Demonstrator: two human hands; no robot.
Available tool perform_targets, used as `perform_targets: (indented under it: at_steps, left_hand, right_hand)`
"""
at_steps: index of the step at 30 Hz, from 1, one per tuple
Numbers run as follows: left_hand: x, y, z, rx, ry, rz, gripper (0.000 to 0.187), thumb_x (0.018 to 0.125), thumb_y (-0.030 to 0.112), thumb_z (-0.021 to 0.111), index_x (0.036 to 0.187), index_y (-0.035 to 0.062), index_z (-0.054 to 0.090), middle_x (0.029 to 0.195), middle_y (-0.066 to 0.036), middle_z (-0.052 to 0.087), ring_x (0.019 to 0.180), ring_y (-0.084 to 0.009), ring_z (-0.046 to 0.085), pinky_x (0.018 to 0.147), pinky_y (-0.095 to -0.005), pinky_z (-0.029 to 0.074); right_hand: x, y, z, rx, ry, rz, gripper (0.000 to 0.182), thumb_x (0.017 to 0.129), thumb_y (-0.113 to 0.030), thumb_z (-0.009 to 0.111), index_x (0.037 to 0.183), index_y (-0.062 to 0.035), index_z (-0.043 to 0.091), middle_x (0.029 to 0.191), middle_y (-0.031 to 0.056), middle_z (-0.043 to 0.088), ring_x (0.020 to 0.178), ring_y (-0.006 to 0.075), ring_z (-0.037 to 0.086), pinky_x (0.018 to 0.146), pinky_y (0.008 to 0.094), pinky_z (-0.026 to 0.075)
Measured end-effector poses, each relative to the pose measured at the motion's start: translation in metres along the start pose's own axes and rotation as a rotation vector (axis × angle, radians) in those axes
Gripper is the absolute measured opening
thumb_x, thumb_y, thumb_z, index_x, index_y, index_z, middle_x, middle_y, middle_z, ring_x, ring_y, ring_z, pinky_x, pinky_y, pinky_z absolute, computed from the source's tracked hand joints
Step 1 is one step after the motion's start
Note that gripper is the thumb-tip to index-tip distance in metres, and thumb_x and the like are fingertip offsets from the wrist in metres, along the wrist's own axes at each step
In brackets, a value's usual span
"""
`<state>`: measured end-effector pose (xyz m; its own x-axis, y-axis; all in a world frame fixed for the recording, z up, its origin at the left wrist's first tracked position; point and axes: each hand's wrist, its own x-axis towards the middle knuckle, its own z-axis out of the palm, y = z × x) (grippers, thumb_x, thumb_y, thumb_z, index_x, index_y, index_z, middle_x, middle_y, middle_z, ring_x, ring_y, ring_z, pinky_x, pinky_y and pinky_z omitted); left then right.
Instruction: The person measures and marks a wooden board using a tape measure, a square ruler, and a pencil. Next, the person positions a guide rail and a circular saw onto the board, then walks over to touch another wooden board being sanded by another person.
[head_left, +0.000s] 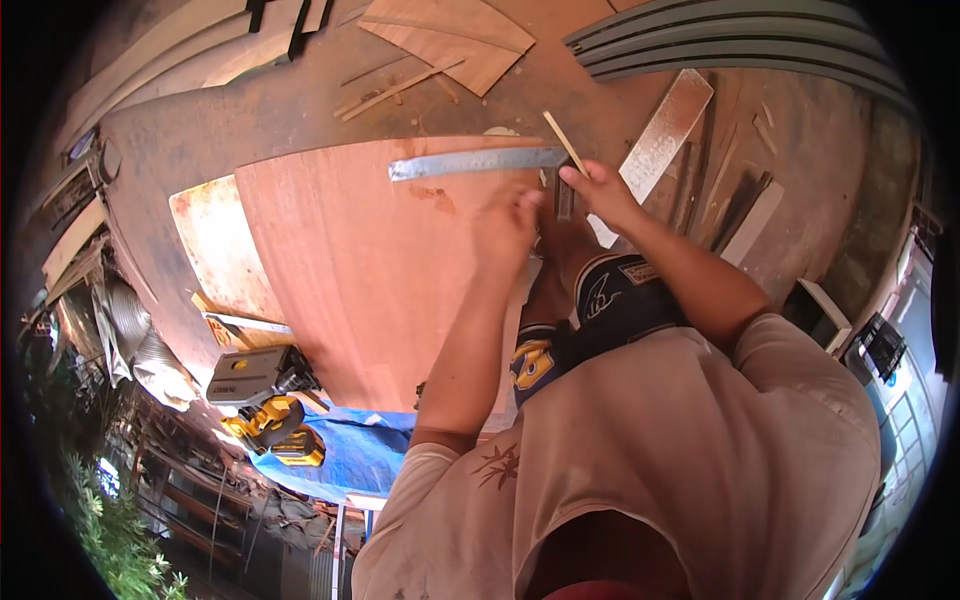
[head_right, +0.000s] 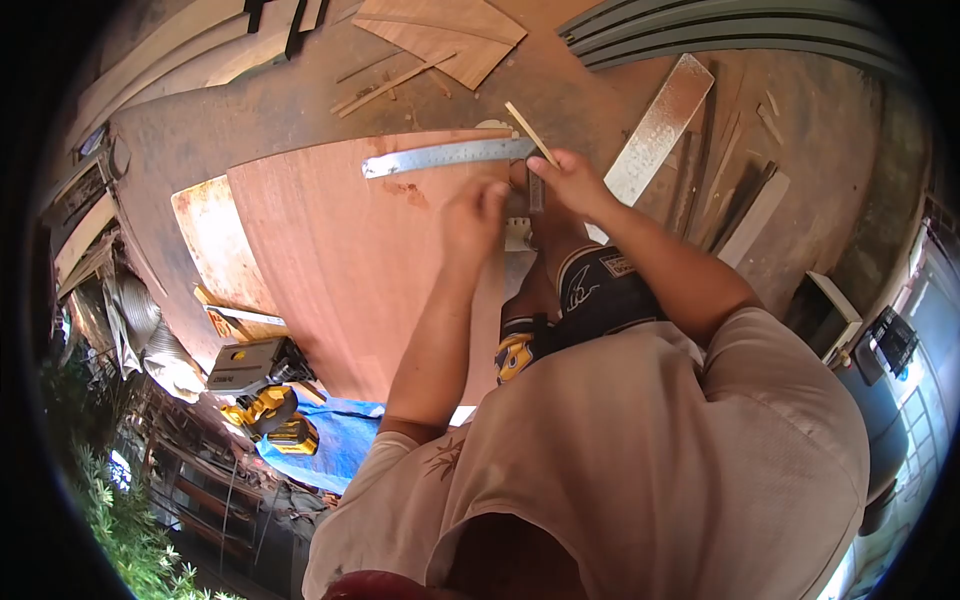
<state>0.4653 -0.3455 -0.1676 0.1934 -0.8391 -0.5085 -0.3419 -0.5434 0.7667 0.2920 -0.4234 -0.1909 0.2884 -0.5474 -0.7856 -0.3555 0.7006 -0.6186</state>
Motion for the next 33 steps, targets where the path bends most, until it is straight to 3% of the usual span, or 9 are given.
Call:
perform_targets:
  at_steps: [2, 4, 7, 8, 12, 26, 28, 31, 33]
  left_hand:
    - [0.014, -0.034, -0.014, 0.284, 0.436, 0.240, 0.034, 0.086, 0.028, 0.065, 0.107, 0.0010, 0.061, 0.104, -0.019, 0.062, 0.097, -0.0363, 0.059, 0.082, -0.0425, 0.047]
    - [0.024, -0.043, -0.041, 0.414, 0.632, 0.304, 0.047, 0.082, 0.032, 0.069, 0.117, 0.0016, 0.057, 0.124, -0.023, 0.052, 0.118, -0.0392, 0.047, 0.095, -0.0474, 0.039]
    - [0.037, -0.053, -0.063, 0.572, 0.693, 0.355, 0.060, 0.082, 0.033, 0.069, 0.128, 0.0008, 0.048, 0.133, -0.025, 0.042, 0.123, -0.0426, 0.039, 0.100, -0.0530, 0.031]
    - [0.039, -0.060, -0.064, 0.642, 0.641, 0.313, 0.069, 0.084, 0.040, 0.065, 0.134, 0.0001, 0.042, 0.138, -0.026, 0.037, 0.126, -0.0436, 0.036, 0.104, -0.0575, 0.025]
    - [0.045, -0.072, -0.056, 0.776, 0.636, 0.241, 0.074, 0.088, 0.051, 0.054, 0.139, 0.0009, 0.038, 0.144, -0.027, 0.032, 0.134, -0.0440, 0.028, 0.107, -0.0620, 0.018]
    - [0.050, -0.077, -0.052, 0.867, 0.613, 0.195, 0.075, 0.086, 0.048, 0.055, 0.139, -0.0027, 0.037, 0.146, -0.028, 0.030, 0.136, -0.0440, 0.028, 0.107, -0.0635, 0.017]
    - [0.049, -0.077, -0.051, 0.881, 0.595, 0.161, 0.074, 0.090, 0.048, 0.049, 0.142, -0.0015, 0.033, 0.147, -0.027, 0.031, 0.137, -0.0430, 0.026, 0.108, -0.0618, 0.015]
    - [0.049, -0.074, -0.051, 0.869, 0.591, 0.160, 0.074, 0.090, 0.048, 0.049, 0.142, -0.0020, 0.032, 0.146, -0.027, 0.031, 0.137, -0.0429, 0.026, 0.108, -0.0620, 0.015]
    - [0.048, -0.072, -0.052, 0.860, 0.595, 0.170, 0.073, 0.090, 0.047, 0.049, 0.142, -0.0023, 0.033, 0.146, -0.027, 0.032, 0.137, -0.0427, 0.027, 0.107, -0.0619, 0.015]
  right_hand:
    - [0.009, 0.002, 0.000, -0.009, -0.005, 0.002, 0.031, 0.094, -0.030, 0.059, 0.104, -0.0015, 0.063, 0.073, -0.0023, 0.056, 0.064, 0.0075, 0.050, 0.058, 0.0244, 0.043]
    - [0.019, 0.012, 0.003, 0.054, -0.047, 0.073, 0.031, 0.095, -0.032, 0.057, 0.104, -0.0031, 0.062, 0.068, -0.0050, 0.050, 0.054, 0.0047, 0.040, 0.045, 0.0233, 0.034]
    - [0.025, 0.023, 0.018, 0.190, -0.039, 0.024, 0.030, 0.095, -0.032, 0.057, 0.103, -0.0040, 0.061, 0.066, -0.0063, 0.045, 0.050, 0.0032, 0.033, 0.040, 0.0226, 0.027]
    - [0.026, 0.023, 0.020, 0.194, -0.049, 0.018, 0.030, 0.095, -0.032, 0.057, 0.103, -0.0040, 0.061, 0.066, -0.0063, 0.045, 0.050, 0.0032, 0.033, 0.040, 0.0226, 0.027]
    - [0.022, 0.017, 0.022, 0.164, -0.020, 0.016, 0.027, 0.096, -0.031, 0.056, 0.103, -0.0056, 0.060, 0.066, -0.0069, 0.044, 0.049, 0.0027, 0.035, 0.040, 0.0214, 0.027]
    - [0.025, 0.023, 0.022, 0.278, -0.007, 0.012, 0.023, 0.096, -0.030, 0.057, 0.094, -0.0075, 0.059, 0.061, -0.0078, 0.041, 0.047, 0.0021, 0.033, 0.039, 0.0210, 0.025]
    - [0.028, 0.026, 0.019, 0.122, 0.001, -0.016, 0.026, 0.096, -0.031, 0.057, 0.093, -0.0050, 0.061, 0.066, -0.0060, 0.048, 0.055, 0.0040, 0.040, 0.045, 0.0229, 0.034]
    - [0.028, 0.026, 0.023, 0.109, 0.029, -0.119, 0.029, 0.096, -0.031, 0.057, 0.096, -0.0025, 0.063, 0.074, -0.0033, 0.055, 0.065, 0.0064, 0.046, 0.056, 0.0257, 0.041]
    - [0.029, 0.026, 0.021, 0.101, 0.018, -0.078, 0.030, 0.095, -0.031, 0.057, 0.098, -0.0017, 0.063, 0.077, -0.0023, 0.057, 0.070, 0.0071, 0.048, 0.061, 0.0264, 0.042]
